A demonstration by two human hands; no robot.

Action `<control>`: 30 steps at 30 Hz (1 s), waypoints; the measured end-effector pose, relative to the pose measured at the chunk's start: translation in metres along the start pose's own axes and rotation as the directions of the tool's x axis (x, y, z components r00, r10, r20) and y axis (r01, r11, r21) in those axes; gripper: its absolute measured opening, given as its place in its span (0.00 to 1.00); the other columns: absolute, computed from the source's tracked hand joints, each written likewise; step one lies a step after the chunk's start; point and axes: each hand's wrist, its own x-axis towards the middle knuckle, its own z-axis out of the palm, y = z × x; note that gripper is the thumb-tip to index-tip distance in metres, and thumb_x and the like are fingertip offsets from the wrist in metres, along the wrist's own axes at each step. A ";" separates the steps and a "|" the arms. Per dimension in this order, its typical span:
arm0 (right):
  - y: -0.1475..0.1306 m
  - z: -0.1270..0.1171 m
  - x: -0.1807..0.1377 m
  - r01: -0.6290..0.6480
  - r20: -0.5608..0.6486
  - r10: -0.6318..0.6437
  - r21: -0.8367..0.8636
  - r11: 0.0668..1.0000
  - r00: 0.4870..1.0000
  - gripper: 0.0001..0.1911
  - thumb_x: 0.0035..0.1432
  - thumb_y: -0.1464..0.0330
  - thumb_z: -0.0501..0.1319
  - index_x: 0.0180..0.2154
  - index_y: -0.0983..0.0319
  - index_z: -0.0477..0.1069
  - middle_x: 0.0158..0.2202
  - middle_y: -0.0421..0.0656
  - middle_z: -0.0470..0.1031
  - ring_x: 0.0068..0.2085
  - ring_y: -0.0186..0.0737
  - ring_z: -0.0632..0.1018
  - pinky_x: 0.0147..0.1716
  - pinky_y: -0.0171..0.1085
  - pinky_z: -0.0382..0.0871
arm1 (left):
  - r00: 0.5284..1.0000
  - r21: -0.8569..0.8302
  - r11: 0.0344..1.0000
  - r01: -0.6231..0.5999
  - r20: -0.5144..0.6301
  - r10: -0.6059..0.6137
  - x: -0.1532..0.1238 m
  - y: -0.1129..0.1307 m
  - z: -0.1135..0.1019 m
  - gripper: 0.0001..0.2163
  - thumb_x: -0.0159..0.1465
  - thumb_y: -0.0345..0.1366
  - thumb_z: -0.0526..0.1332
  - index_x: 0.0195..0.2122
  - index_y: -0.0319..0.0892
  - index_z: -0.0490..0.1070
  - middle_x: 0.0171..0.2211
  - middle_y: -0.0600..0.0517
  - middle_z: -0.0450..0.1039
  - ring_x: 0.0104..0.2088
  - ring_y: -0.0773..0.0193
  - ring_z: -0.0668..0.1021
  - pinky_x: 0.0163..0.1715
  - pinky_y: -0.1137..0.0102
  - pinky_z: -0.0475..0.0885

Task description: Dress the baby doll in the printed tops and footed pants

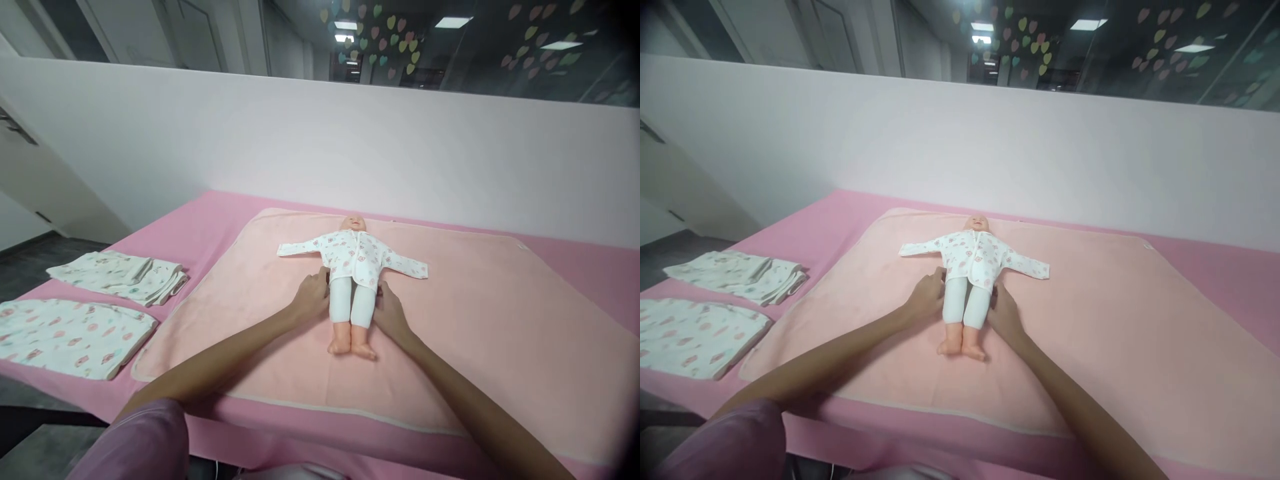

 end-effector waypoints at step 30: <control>-0.018 0.008 0.023 0.278 0.029 -0.313 -0.547 0.790 0.949 0.08 0.71 0.65 0.58 0.38 0.57 0.61 0.39 0.45 0.72 0.38 0.45 0.74 0.31 0.40 0.59 | 0.979 0.387 0.905 -0.177 -0.024 0.202 0.024 0.028 0.014 0.05 0.73 0.38 0.57 0.41 0.43 0.66 0.43 0.42 0.75 0.45 0.48 0.76 0.46 0.54 0.70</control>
